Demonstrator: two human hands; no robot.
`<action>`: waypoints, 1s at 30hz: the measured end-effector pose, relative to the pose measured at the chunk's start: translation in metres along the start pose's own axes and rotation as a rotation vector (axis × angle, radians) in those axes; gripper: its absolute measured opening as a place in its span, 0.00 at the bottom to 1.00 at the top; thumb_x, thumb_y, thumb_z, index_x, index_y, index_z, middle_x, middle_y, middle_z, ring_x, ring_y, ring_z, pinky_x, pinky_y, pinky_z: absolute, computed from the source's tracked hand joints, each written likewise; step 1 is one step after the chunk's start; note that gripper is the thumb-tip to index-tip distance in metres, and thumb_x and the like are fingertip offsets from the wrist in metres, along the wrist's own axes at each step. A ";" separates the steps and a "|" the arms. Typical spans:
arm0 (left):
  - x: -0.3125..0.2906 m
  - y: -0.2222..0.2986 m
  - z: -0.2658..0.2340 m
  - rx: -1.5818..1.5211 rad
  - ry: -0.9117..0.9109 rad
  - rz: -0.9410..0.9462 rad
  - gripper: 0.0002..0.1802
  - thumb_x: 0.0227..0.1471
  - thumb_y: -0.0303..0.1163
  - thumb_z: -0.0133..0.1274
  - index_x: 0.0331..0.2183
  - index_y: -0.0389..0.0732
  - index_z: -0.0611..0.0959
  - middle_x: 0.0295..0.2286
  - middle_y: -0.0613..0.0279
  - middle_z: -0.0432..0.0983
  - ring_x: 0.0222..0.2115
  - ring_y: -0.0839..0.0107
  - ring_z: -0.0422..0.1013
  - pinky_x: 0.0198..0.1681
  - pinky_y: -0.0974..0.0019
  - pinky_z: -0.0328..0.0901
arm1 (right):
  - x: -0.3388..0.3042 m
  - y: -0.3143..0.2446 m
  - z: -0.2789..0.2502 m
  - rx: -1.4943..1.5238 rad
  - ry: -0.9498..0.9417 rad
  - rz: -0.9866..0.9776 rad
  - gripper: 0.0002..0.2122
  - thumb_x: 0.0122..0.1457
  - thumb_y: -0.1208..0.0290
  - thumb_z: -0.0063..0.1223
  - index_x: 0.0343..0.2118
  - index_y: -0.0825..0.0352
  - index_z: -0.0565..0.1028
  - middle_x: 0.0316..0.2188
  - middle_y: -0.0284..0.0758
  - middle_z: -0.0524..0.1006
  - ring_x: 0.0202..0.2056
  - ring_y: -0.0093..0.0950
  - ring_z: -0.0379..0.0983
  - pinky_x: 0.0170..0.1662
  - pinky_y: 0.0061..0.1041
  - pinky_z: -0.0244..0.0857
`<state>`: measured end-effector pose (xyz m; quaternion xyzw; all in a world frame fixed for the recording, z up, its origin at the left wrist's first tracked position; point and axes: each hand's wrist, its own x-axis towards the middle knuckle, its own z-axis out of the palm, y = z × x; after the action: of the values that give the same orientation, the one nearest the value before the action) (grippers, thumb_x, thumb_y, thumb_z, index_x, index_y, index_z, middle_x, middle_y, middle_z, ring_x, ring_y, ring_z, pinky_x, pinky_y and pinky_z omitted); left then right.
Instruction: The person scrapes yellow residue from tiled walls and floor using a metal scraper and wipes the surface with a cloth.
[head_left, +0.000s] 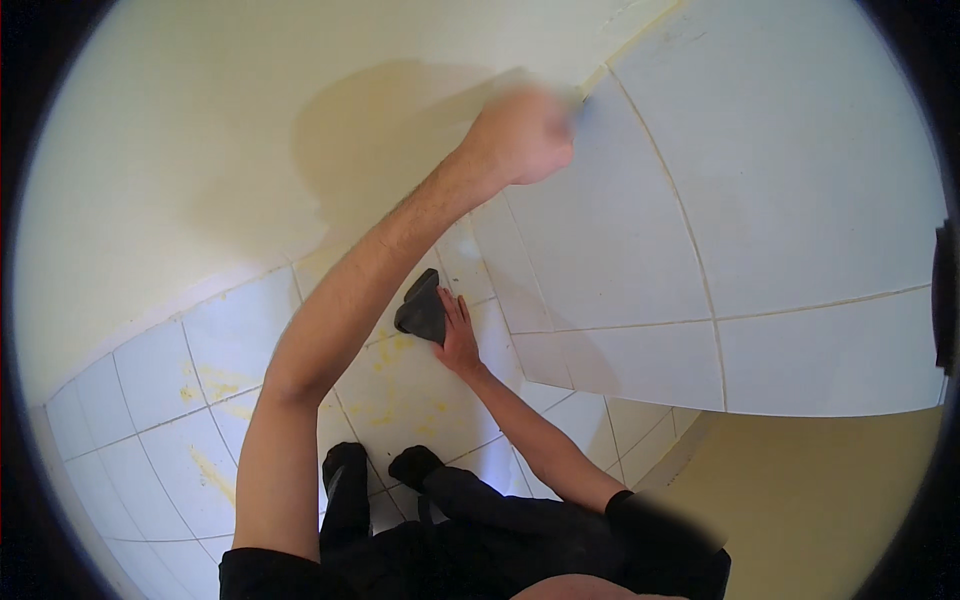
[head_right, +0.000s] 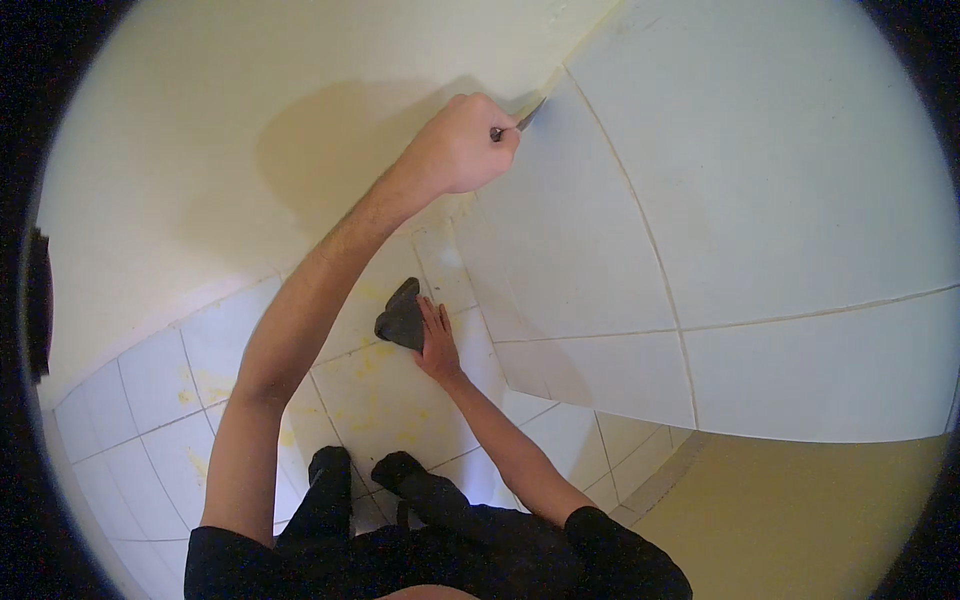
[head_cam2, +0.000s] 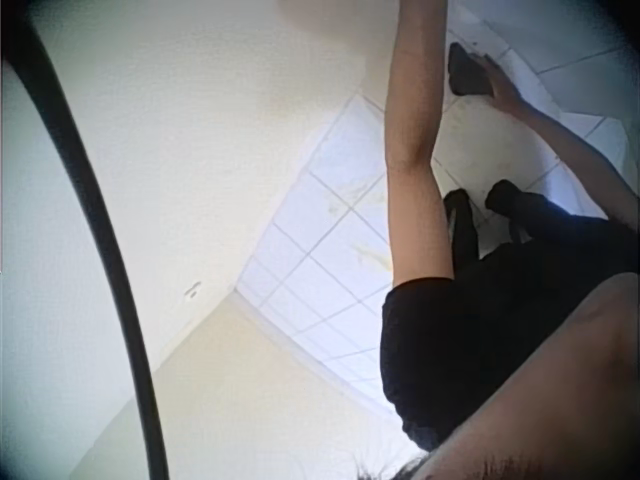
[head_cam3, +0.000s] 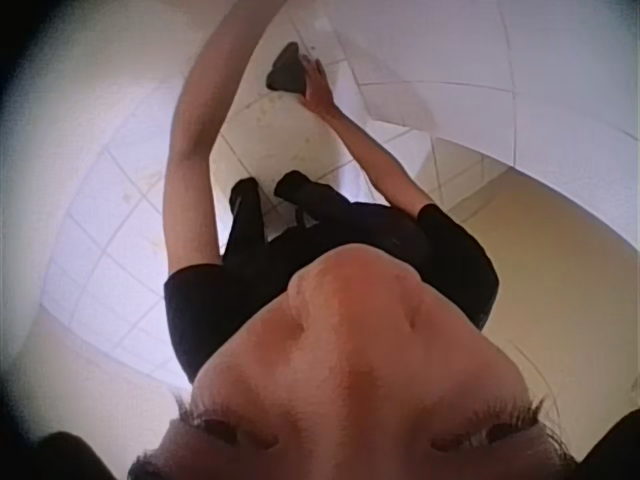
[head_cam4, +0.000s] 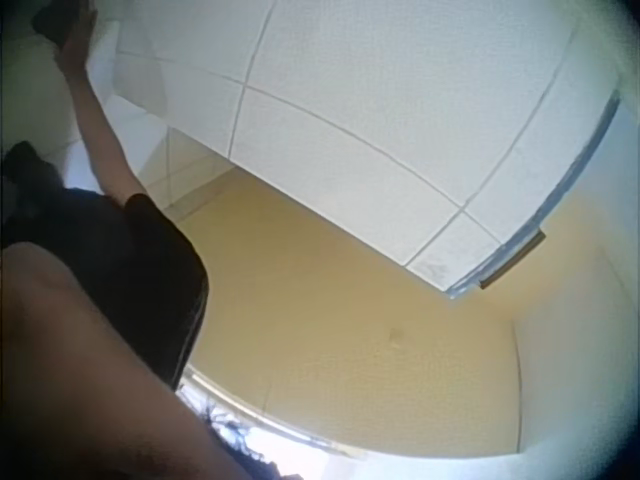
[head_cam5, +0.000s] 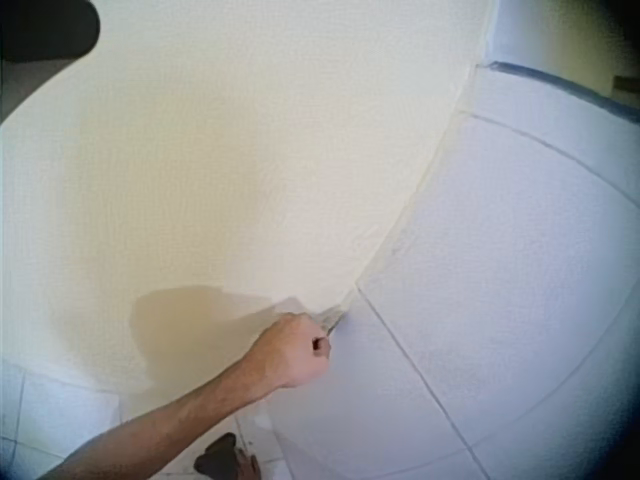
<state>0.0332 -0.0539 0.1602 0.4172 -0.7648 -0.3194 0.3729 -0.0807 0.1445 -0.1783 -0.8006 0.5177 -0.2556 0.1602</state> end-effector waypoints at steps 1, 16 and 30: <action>-0.001 -0.003 0.001 -0.019 0.002 0.000 0.17 0.50 0.30 0.50 0.41 0.36 0.86 0.20 0.39 0.74 0.17 0.55 0.71 0.27 0.58 0.67 | 0.000 -0.001 0.000 0.001 -0.004 0.000 0.36 0.42 0.81 0.54 0.60 0.79 0.59 0.69 0.43 0.52 0.69 0.42 0.47 0.71 0.49 0.40; -0.004 0.006 0.001 0.006 0.083 0.025 0.08 0.38 0.28 0.52 0.18 0.36 0.83 0.18 0.43 0.76 0.20 0.45 0.73 0.28 0.51 0.70 | 0.001 0.001 -0.001 0.003 -0.052 0.027 0.36 0.41 0.80 0.56 0.58 0.80 0.61 0.69 0.44 0.51 0.70 0.43 0.46 0.72 0.49 0.39; -0.003 0.002 -0.001 0.003 0.058 0.073 0.14 0.51 0.31 0.50 0.35 0.32 0.85 0.21 0.38 0.74 0.19 0.48 0.72 0.28 0.54 0.67 | -0.001 0.002 0.002 -0.031 -0.032 0.004 0.37 0.41 0.80 0.58 0.60 0.76 0.61 0.69 0.44 0.52 0.70 0.43 0.46 0.72 0.48 0.38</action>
<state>0.0345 -0.0507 0.1612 0.3984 -0.7688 -0.2923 0.4058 -0.0818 0.1442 -0.1812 -0.8060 0.5205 -0.2344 0.1565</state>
